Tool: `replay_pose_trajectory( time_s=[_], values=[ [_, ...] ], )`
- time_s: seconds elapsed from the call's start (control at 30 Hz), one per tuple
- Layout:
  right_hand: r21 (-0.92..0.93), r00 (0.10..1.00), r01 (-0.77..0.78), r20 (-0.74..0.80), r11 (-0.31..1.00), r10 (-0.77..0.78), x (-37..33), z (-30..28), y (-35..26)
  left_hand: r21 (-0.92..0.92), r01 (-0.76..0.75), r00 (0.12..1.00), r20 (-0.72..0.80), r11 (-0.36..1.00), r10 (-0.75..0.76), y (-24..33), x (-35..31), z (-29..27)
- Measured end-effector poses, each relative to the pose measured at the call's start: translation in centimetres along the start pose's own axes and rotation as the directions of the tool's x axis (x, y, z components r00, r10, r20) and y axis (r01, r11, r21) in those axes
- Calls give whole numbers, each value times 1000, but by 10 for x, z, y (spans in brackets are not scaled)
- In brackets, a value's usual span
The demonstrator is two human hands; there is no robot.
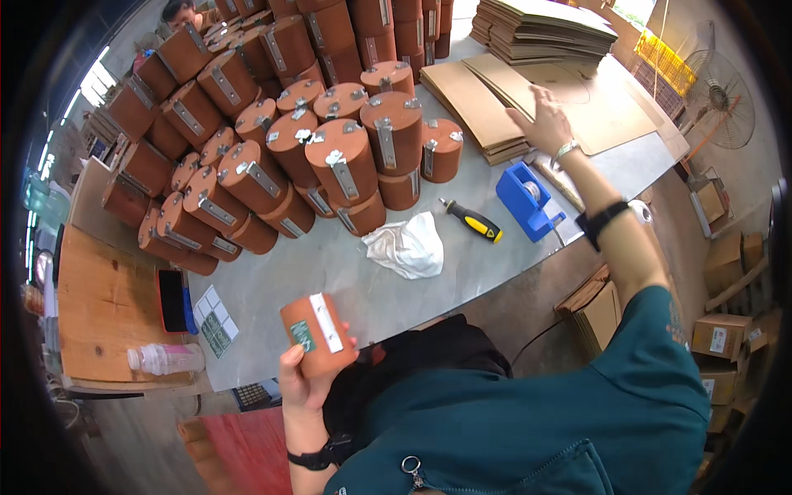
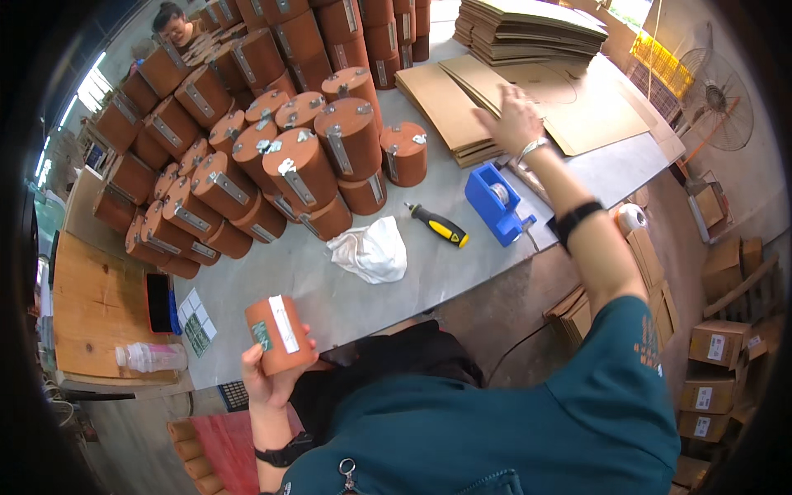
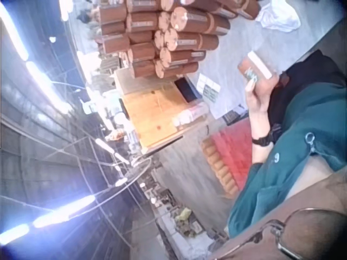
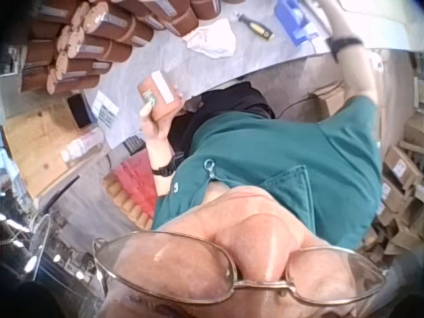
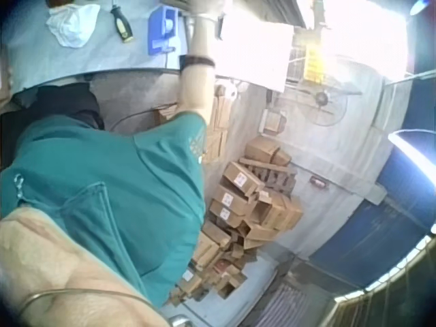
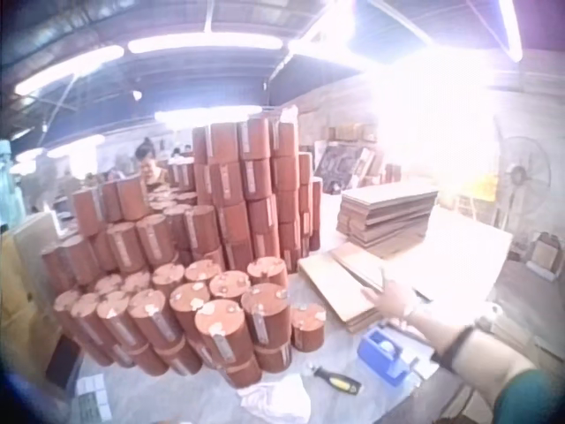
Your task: Assembling, labeling, and wrapping wooden cylinder products in a workshop.
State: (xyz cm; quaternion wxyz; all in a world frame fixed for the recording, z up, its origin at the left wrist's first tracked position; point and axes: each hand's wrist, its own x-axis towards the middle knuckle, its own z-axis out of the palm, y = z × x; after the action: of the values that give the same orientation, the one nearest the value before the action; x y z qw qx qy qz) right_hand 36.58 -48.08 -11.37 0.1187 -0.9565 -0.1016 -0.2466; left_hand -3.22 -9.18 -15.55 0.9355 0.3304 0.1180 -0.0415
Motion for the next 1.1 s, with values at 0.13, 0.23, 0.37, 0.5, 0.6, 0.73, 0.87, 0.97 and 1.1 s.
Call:
replay_pose_trajectory(
  time_s=[0.13,0.23,0.37,0.5,0.6,0.73,0.87,0.97,1.1],
  values=[
    [-242,905,-257,280,936,321,44,34,69,-73,-69,994,-95,995,62,1,-27,-21],
    [-251,847,-286,386,925,367,49,55,92,-122,-97,989,-125,988,82,-2,-37,-25],
    [-240,874,-362,248,901,417,50,30,40,-112,-164,973,-181,980,143,-6,-53,-27],
    [65,951,-261,-153,963,268,66,30,97,-63,-165,975,-160,984,153,-2,-38,-17],
    [457,909,329,-390,826,-147,-31,-70,-28,-94,-231,973,0,968,232,0,-36,-15],
    [567,848,517,-238,641,-474,-177,-104,-168,-264,-309,904,218,914,368,-5,-35,-9],
    [694,834,306,135,652,-535,-258,-66,-238,-43,-278,947,154,960,282,-10,-48,-9],
    [667,756,365,194,649,-625,-263,-61,-257,98,-269,960,-49,958,275,-10,-55,-16],
    [680,558,504,215,533,-802,-248,-56,-261,-167,-209,974,-122,964,190,-5,-59,-45]
  ],
)
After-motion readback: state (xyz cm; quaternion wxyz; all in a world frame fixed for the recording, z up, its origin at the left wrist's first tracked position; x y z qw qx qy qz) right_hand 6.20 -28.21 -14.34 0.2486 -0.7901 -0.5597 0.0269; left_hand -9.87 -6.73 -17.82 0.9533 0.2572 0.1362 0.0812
